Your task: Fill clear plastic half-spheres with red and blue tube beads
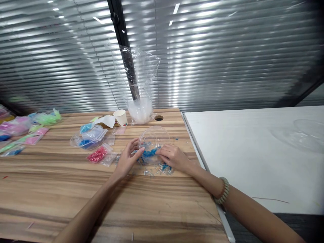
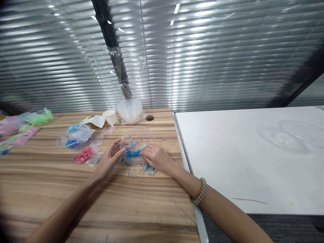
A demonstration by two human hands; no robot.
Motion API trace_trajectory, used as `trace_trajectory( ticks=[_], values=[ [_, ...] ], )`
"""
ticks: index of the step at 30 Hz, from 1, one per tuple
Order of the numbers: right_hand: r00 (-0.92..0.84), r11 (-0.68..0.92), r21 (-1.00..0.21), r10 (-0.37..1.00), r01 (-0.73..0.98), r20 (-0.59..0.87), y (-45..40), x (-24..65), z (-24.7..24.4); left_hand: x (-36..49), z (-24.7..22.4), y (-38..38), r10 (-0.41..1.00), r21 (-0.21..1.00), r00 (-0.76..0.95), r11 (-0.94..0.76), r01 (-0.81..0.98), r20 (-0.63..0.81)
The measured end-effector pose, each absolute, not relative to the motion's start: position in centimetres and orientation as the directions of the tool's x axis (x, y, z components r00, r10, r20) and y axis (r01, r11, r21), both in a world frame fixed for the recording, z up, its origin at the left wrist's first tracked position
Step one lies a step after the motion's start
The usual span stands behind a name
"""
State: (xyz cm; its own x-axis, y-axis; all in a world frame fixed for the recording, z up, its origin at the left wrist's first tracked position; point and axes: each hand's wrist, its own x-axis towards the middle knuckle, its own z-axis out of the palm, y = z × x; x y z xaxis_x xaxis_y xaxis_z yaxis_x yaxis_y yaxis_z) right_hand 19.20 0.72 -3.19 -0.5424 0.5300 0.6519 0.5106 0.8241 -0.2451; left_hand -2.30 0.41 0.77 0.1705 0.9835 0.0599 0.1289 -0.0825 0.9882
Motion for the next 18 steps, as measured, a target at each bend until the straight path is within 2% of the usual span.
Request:
trace_trajectory(
  ticks=[18],
  values=[
    [-0.573, 0.826, -0.245, 0.536, 0.508, 0.620, 0.55, 19.15, -2.95, -2.26, 0.85, 0.18, 0.973, 0.982, 0.219, -0.110, 0.154, 0.075]
  ],
)
